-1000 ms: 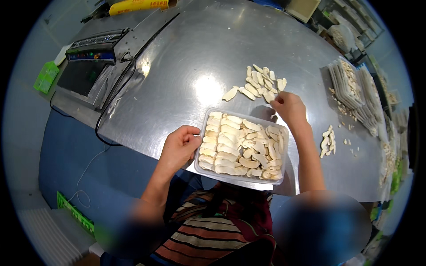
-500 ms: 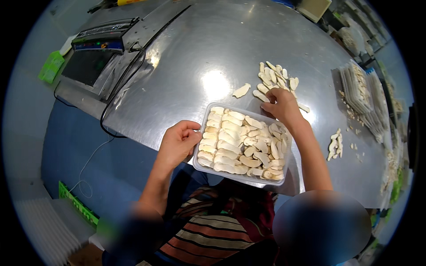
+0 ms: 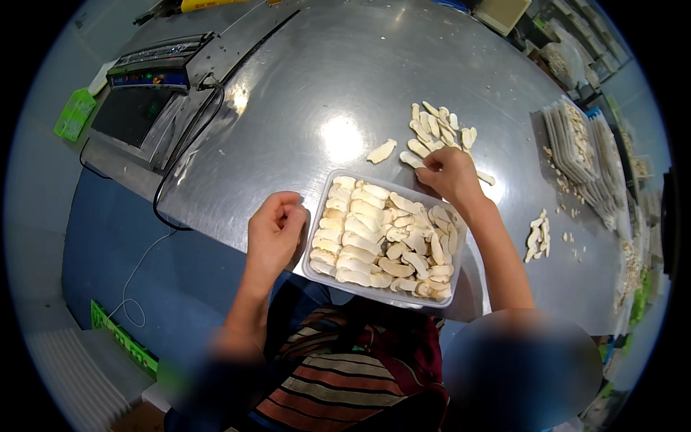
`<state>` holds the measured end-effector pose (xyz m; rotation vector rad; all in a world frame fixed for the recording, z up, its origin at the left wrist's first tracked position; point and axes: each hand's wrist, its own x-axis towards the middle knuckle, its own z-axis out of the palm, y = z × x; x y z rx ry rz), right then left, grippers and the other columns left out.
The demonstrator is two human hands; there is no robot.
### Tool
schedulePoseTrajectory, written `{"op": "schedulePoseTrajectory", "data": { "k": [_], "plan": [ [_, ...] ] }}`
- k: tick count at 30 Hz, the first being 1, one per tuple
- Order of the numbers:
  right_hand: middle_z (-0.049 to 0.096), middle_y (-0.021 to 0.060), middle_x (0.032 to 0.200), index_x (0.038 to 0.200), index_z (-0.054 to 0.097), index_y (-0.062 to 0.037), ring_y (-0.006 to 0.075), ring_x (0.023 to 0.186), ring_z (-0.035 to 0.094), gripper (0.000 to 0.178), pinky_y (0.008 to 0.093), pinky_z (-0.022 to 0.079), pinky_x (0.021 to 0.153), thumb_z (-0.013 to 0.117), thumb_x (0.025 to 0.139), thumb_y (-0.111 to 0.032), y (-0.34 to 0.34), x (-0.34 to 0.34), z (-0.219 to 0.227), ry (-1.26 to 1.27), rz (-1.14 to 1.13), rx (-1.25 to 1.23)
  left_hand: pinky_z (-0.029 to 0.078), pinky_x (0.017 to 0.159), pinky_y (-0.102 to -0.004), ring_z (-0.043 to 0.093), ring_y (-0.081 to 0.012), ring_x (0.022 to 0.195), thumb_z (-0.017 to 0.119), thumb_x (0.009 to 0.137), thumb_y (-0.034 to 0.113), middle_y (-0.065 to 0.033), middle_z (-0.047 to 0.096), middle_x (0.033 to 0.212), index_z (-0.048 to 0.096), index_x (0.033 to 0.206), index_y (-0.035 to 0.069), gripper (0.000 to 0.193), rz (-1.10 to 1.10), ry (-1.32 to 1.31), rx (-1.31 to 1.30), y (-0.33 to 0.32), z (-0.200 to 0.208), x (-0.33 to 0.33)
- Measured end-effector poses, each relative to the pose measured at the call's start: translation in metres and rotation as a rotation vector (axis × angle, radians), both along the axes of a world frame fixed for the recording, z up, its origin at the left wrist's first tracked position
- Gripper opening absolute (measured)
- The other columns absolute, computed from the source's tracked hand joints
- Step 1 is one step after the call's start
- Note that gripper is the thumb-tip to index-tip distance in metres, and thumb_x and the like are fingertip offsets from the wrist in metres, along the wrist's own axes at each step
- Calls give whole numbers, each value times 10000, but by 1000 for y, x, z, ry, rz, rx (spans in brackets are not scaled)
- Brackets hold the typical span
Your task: The person arranges sliced white mushrooms into a rectangular plastic tray on a stainless steel table. They pick up individual slices from a pile on the table and place them neatly into the tray, filling it row by row.
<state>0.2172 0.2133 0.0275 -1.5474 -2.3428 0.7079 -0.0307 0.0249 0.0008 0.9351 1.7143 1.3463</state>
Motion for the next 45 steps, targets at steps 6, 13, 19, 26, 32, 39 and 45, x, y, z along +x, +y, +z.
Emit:
{"op": "schedulePoseTrajectory", "data": {
  "k": [6, 13, 19, 26, 32, 39, 45],
  "plan": [
    [668, 142, 851, 864, 709, 21, 231, 811, 626, 214, 355, 509, 682, 760, 702, -110, -55, 9, 27, 188, 167, 164, 445, 567, -208, 524, -54, 592, 618, 880, 55, -18, 613, 696, 633, 1024, -35, 171, 202, 279, 174, 1, -24, -8],
    [622, 98, 724, 793, 704, -8, 271, 756, 589, 156, 370, 517, 664, 759, 666, -80, -65, 4, 10, 174, 247, 367, 436, 554, -202, 516, -44, 588, 621, 879, 58, -5, 598, 675, 640, 1021, -30, 168, 196, 281, 139, 8, -17, -7],
    [632, 112, 736, 785, 703, -3, 279, 775, 604, 156, 370, 524, 673, 758, 681, -104, -66, 0, 9, 132, 227, 365, 436, 553, -202, 514, -42, 587, 623, 878, 57, -3, 598, 676, 640, 1019, -29, 166, 191, 251, 136, 7, -16, -5],
    [678, 168, 784, 766, 714, 2, 305, 717, 654, 371, 382, 523, 687, 674, 817, -364, -26, -42, 32, -302, 9, 89, 438, 558, -205, 514, -47, 586, 624, 878, 58, -7, 600, 677, 638, 1009, -30, 159, 185, 261, 146, 6, -15, -5],
    [668, 166, 728, 729, 700, -4, 314, 722, 671, 447, 398, 529, 654, 616, 810, -436, 8, -86, 15, -381, 44, 58, 441, 560, -213, 519, -53, 580, 624, 868, 54, -14, 595, 660, 639, 1009, -22, 161, 191, 223, 168, 7, -18, -7],
    [686, 193, 819, 824, 715, 8, 326, 789, 672, 297, 385, 535, 727, 710, 720, -269, 8, -62, 8, -243, -21, -14, 437, 556, -221, 509, -55, 575, 622, 865, 64, -10, 583, 646, 636, 1003, -22, 164, 176, 223, 167, 4, -17, -9],
    [683, 188, 853, 876, 709, 17, 305, 781, 663, 311, 369, 533, 731, 737, 710, -245, -11, -37, 15, -17, -69, 54, 439, 558, -220, 515, -57, 578, 623, 861, 62, -14, 587, 649, 636, 999, -23, 163, 177, 212, 169, 6, -14, -7]
  ]
}}
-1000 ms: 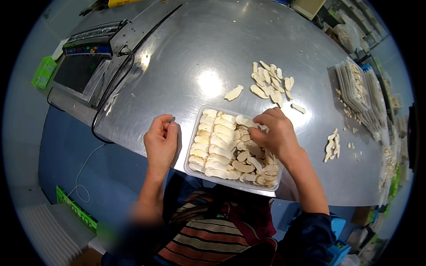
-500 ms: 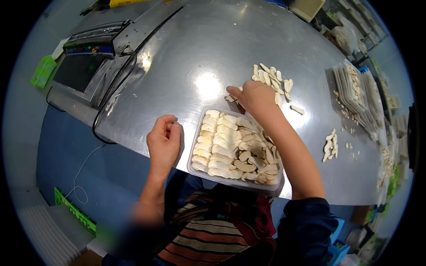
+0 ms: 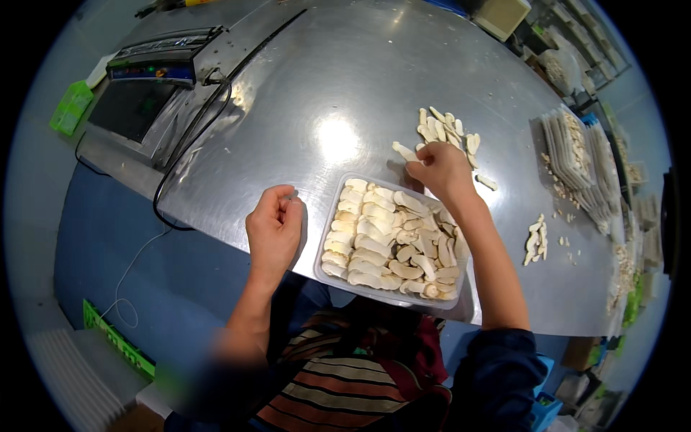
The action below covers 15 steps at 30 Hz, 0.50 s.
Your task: The person arranges sliced white mushrooms into a rectangular plastic tray on a stainless steel table. They pick up individual slices from a pile on the table and place them neatly into the tray, filling it row by row.
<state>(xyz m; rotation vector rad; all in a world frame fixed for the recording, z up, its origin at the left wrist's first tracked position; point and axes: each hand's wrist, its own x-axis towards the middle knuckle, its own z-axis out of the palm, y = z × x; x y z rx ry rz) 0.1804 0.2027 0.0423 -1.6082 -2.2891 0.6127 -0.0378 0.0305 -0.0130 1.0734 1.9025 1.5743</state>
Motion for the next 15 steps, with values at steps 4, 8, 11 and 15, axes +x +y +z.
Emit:
{"op": "schedulePoseTrajectory", "data": {
  "k": [4, 8, 11, 15],
  "plan": [
    [654, 160, 815, 894, 701, 17, 299, 777, 636, 290, 374, 529, 727, 758, 693, -184, -58, 15, 27, 69, 57, 142, 448, 568, -221, 528, -63, 585, 621, 862, 66, -20, 599, 661, 636, 1001, -28, 169, 24, 25, -28, -2, -2, -2],
    [641, 130, 802, 855, 685, 5, 293, 805, 591, 248, 381, 516, 717, 760, 671, -144, -80, 32, 16, 57, 200, 265, 454, 571, -224, 533, -65, 590, 628, 864, 75, -23, 607, 670, 638, 1004, -32, 177, 17, 43, -44, -1, 4, 0],
    [638, 120, 789, 836, 683, -3, 291, 810, 581, 229, 379, 514, 719, 758, 673, -145, -82, 32, 4, 35, 210, 309, 453, 567, -223, 532, -63, 590, 632, 864, 74, -23, 610, 672, 640, 1007, -32, 179, 13, 33, -26, 1, -1, -2],
    [638, 119, 773, 859, 688, -8, 289, 801, 591, 236, 374, 516, 714, 748, 668, -133, -81, 31, -5, 14, 208, 304, 446, 560, -218, 529, -60, 589, 631, 866, 67, -22, 610, 674, 643, 1013, -31, 177, 17, 24, -19, 1, -3, -2]
  ]
}}
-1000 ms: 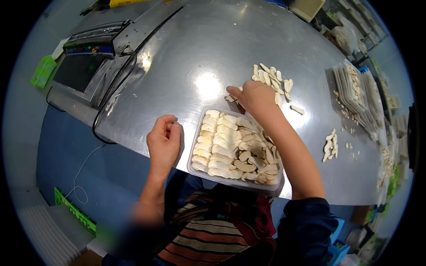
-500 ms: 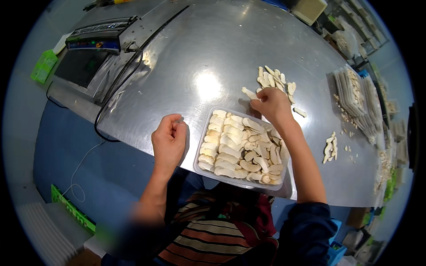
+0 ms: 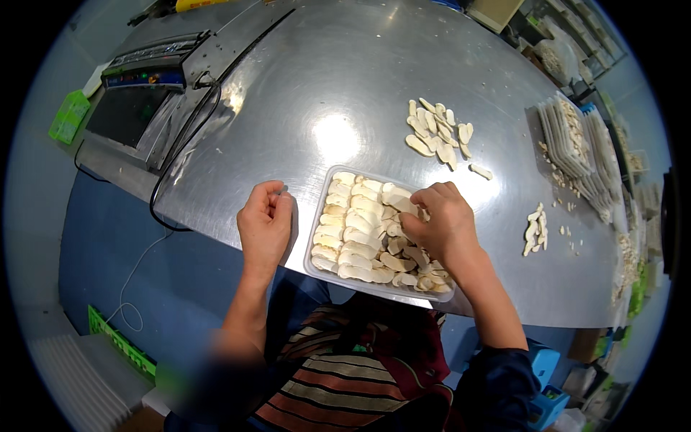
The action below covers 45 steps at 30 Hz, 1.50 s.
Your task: The person arranges sliced white mushrooms into a rectangular plastic tray on a stainless steel table. They pick up individual slices from a pile on the table and place them neatly into the tray, filling it row by row.
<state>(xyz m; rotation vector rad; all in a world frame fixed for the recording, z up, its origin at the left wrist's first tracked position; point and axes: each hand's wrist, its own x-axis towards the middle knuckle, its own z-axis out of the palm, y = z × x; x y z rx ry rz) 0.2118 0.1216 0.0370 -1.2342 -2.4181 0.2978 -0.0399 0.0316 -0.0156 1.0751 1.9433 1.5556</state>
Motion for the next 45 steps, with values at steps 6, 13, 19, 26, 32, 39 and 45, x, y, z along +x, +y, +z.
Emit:
{"op": "schedulePoseTrajectory", "data": {
  "k": [6, 13, 19, 26, 32, 39, 45],
  "plan": [
    [652, 127, 848, 901, 695, -14, 290, 858, 600, 276, 377, 518, 761, 780, 684, -163, 0, 2, 8, 71, -65, -50, 430, 551, -211, 506, -51, 585, 625, 871, 61, -11, 591, 670, 642, 1014, -35, 174, -10, -28, 10, -1, 0, -1],
    [696, 145, 801, 892, 709, 19, 266, 715, 666, 181, 351, 527, 695, 702, 753, -96, 69, 77, 5, 83, -480, 14, 423, 555, -205, 494, -46, 593, 619, 877, 55, 1, 580, 676, 641, 1009, -38, 163, -10, -62, -12, -2, 2, -2],
    [680, 143, 777, 958, 713, -3, 208, 673, 628, 232, 315, 502, 663, 685, 746, -93, 85, 20, -1, 190, -239, -338, 423, 556, -203, 491, -42, 595, 620, 876, 53, 3, 578, 677, 641, 1000, -37, 155, -6, -19, 17, -1, 1, -4],
    [653, 131, 738, 1012, 707, -7, 259, 664, 619, 303, 354, 514, 689, 709, 724, -102, 99, 0, -11, 21, -100, -364, 423, 550, -202, 488, -39, 586, 619, 880, 55, 7, 575, 672, 642, 999, -31, 148, -9, -50, -8, -1, -3, -5],
    [648, 124, 752, 980, 700, 8, 241, 689, 621, 311, 349, 509, 673, 742, 703, -129, 92, 5, -6, -13, -95, -381, 428, 555, -204, 500, -42, 597, 621, 881, 62, -1, 586, 681, 638, 1002, -38, 157, -24, -99, 2, -2, -1, -4],
    [646, 123, 728, 909, 708, 0, 236, 668, 625, 259, 345, 508, 659, 744, 704, -155, 95, 3, -5, -21, -94, -386, 438, 568, -205, 516, -47, 611, 619, 882, 62, -11, 607, 700, 640, 1007, -45, 166, -5, -47, 29, -1, -2, -5],
    [647, 107, 685, 852, 716, -4, 240, 640, 623, 233, 352, 516, 643, 734, 695, -175, 84, 1, 10, -90, -104, -233, 427, 595, -186, 532, -33, 672, 587, 922, 53, 4, 607, 763, 607, 1042, -52, 160, -51, -57, -44, -1, 2, -6]
  ]
}}
